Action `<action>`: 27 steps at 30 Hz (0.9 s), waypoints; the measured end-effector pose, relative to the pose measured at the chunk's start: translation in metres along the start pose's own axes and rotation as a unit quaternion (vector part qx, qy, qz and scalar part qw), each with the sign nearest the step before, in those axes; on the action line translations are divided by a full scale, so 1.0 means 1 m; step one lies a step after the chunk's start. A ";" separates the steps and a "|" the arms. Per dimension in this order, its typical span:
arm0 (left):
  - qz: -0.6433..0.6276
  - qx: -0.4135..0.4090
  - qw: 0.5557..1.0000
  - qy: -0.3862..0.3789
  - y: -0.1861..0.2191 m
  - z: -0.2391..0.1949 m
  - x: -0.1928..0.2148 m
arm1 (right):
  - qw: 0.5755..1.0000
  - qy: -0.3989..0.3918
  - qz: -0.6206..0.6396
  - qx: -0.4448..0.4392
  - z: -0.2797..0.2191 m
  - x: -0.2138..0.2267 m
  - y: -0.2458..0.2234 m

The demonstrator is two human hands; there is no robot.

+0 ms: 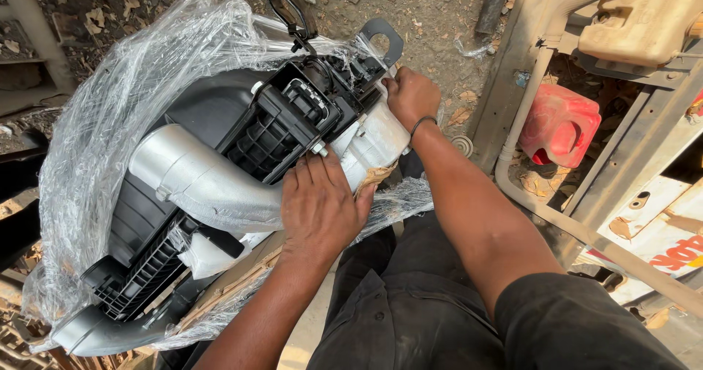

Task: The person unwraps a car part, likely a headlight assembly, from plastic wrap and cardboard packaging. They peel away layers of plastic and remove cardboard supports to reveal the component.

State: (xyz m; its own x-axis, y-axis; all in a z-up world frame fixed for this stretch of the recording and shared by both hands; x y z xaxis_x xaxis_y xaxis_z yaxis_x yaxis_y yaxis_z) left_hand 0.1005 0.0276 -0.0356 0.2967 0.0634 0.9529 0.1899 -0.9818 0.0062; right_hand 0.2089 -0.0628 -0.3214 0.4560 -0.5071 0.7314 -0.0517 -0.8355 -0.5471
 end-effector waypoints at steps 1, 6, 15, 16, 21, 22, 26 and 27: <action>0.000 0.000 1.000 0.007 0.001 0.003 0.001 | 1.000 0.006 -0.015 -0.001 0.007 0.002 0.002; -0.005 0.002 1.000 0.000 -0.004 0.000 0.000 | 0.999 0.010 -0.002 -0.048 0.030 -0.019 0.010; -0.010 -0.016 0.999 0.035 -0.004 0.001 -0.003 | 0.986 -0.007 -0.016 -0.167 0.045 -0.066 0.067; -0.010 -0.015 0.999 0.030 -0.004 0.003 -0.005 | 0.985 0.001 -0.022 -0.170 0.050 -0.067 0.071; -0.009 -0.011 1.000 0.006 -0.005 0.002 -0.008 | 0.979 0.008 -0.016 -0.205 0.048 -0.082 0.091; -0.004 -0.012 1.000 0.012 -0.004 0.002 -0.007 | 0.978 0.007 -0.014 -0.210 0.044 -0.083 0.097; -0.014 -0.013 1.000 0.024 0.000 0.003 -0.005 | 0.969 0.025 0.004 -0.246 0.041 -0.084 0.115; -0.013 -0.011 1.000 0.022 0.000 0.002 -0.006 | 0.968 0.024 -0.001 -0.251 0.038 -0.086 0.119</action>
State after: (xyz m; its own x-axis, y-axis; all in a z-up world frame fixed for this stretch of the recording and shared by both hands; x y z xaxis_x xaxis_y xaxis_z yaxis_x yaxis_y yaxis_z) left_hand 0.1010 0.0274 -0.0416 0.2512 0.0820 0.9645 0.1767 -0.9835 0.0376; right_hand 0.1978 -0.1108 -0.4649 0.4154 -0.5049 0.7566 -0.4809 -0.8280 -0.2884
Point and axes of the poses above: each hand's wrist, its own z-axis towards the middle knuckle, its own x-axis out of the back of the hand, y = z × x, the point moved 9 cm from there along z, towards the middle knuckle, and after that the axes turned 4 degrees about y, right-handed, at the moved point
